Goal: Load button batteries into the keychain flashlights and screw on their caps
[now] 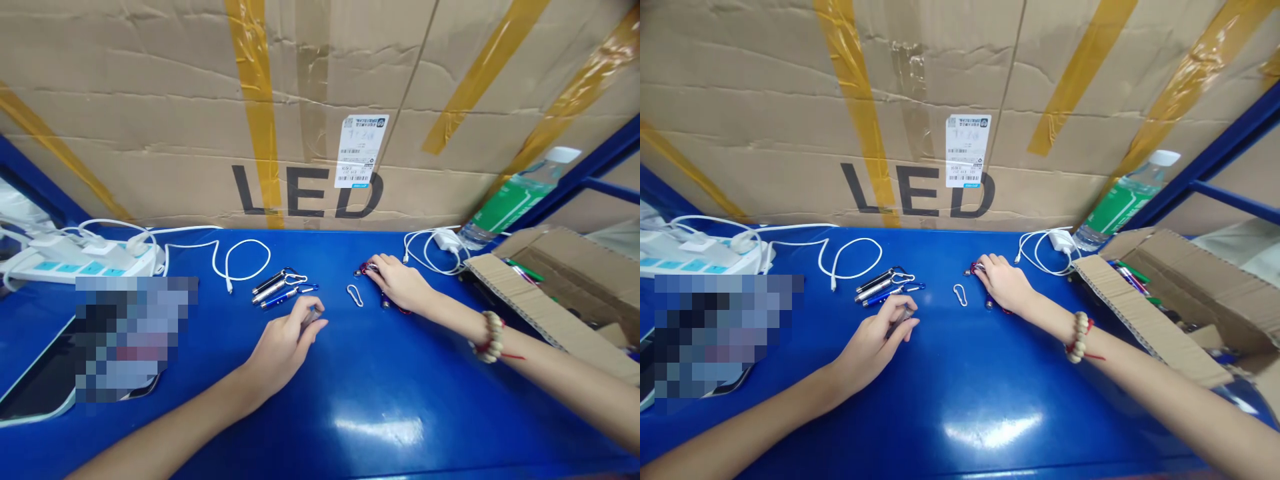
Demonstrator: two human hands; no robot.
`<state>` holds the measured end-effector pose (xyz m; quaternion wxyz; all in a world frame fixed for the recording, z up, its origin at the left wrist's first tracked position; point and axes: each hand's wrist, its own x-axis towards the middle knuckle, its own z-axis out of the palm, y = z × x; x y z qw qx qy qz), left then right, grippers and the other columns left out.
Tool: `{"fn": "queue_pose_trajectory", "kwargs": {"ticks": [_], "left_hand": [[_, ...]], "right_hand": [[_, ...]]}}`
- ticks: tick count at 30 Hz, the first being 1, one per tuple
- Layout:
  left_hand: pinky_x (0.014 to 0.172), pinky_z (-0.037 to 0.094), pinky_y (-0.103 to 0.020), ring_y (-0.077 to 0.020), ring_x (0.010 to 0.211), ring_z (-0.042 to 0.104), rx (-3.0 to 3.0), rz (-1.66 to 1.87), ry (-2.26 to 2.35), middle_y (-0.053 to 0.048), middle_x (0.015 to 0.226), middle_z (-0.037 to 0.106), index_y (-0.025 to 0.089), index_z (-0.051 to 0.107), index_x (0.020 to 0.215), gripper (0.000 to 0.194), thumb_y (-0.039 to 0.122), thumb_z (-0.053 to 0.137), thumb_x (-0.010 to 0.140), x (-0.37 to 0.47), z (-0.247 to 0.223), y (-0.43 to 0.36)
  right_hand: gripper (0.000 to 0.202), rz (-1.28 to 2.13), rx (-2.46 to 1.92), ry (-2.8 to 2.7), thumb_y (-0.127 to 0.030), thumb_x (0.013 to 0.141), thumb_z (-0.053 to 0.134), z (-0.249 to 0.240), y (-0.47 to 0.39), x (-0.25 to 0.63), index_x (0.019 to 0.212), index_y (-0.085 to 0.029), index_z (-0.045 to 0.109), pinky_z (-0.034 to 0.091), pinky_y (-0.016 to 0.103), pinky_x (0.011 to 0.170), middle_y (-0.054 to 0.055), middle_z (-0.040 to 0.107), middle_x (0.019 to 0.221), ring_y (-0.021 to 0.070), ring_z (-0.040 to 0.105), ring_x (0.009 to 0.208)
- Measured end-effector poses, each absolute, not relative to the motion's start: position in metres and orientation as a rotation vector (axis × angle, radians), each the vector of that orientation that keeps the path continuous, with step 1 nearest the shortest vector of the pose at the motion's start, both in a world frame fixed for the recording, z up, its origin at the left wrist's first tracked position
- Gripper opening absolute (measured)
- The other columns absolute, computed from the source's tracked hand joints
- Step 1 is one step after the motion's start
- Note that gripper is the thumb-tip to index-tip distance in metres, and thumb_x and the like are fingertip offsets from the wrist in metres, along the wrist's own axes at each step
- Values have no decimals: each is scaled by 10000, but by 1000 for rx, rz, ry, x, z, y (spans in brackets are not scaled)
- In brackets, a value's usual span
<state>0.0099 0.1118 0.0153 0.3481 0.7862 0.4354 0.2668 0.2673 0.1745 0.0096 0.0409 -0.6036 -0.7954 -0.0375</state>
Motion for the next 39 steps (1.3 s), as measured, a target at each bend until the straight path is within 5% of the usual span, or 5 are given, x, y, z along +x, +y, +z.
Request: {"fn": "queue_pose_trajectory", "kwargs": {"ticks": [15, 36, 39], "left_hand": [[570, 352, -200, -96, 560, 490, 2016, 674, 1175, 58, 633, 498, 214, 393, 999, 143, 310, 349, 901, 11, 16, 110], [565, 347, -204, -101, 544, 460, 2012, 687, 1157, 51, 630, 476, 209, 390, 995, 146, 309, 345, 898, 13, 15, 109], [571, 352, -205, -104, 551, 469, 2010, 702, 1146, 49, 624, 471, 209, 393, 993, 143, 305, 343, 898, 12, 15, 109]], "right_hand": [[293, -102, -1772, -2356, -393, 939, 308, 12, 175, 265, 1012, -212, 526, 435, 263, 599, 63, 519, 995, 199, 468, 964], [238, 105, -1454, -2366, -319, 900, 399, 17, 169, 302, 1004, -193, 573, 439, 353, 889, 77, 520, 1020, 185, 495, 962], [267, 254, -1412, -2309, -354, 892, 407, 26, 160, 307, 1032, -201, 575, 492, 311, 797, 83, 517, 1043, 178, 506, 965]]}}
